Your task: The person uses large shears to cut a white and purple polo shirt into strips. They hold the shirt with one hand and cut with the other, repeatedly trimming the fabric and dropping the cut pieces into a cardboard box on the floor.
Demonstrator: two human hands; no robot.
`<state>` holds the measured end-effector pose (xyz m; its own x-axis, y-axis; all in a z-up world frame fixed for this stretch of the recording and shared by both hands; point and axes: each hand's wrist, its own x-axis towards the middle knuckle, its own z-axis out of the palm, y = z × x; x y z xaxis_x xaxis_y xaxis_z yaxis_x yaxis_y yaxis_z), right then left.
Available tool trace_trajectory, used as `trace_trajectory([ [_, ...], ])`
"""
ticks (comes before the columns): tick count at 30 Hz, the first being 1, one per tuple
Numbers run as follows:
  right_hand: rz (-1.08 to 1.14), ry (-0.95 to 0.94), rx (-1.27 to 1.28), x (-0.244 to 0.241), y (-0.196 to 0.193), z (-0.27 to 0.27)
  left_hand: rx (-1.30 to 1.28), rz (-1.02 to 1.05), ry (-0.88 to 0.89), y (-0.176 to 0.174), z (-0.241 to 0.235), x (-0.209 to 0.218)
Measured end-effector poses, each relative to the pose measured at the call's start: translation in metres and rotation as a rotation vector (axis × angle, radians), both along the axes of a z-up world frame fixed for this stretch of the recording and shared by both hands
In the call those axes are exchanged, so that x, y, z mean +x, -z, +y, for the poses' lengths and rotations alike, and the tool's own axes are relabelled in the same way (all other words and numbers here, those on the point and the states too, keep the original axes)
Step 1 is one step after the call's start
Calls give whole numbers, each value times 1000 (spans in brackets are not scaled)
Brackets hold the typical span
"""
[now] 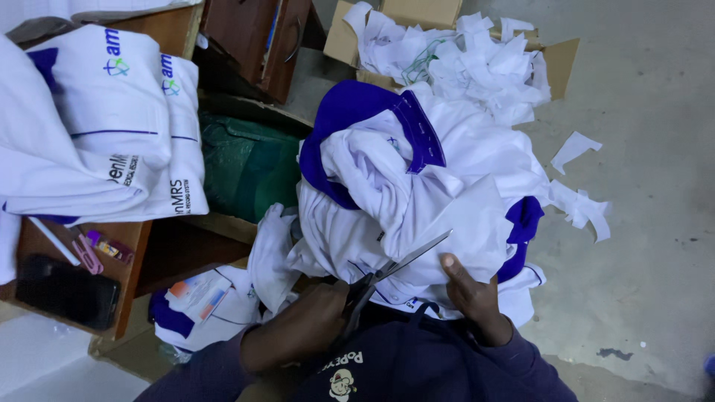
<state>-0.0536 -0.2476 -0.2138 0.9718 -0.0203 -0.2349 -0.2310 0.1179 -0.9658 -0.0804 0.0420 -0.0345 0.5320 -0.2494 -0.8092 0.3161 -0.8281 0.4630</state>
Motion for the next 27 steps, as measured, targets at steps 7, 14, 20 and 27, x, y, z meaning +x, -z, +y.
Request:
trace_trajectory([
  [7,-458,-179,-412,-2,-13,-3,-53,-119,37,12,-7,7],
  [14,64,-121,-144,-16,-8,10,-156,-206,-15,4,-21,30],
  [20,-88,-130,-58,-28,36,15,-115,-314,71,50,-21,31],
  [27,99,-381,-101,-3,52,-23,83,-620,178,66,-6,34],
])
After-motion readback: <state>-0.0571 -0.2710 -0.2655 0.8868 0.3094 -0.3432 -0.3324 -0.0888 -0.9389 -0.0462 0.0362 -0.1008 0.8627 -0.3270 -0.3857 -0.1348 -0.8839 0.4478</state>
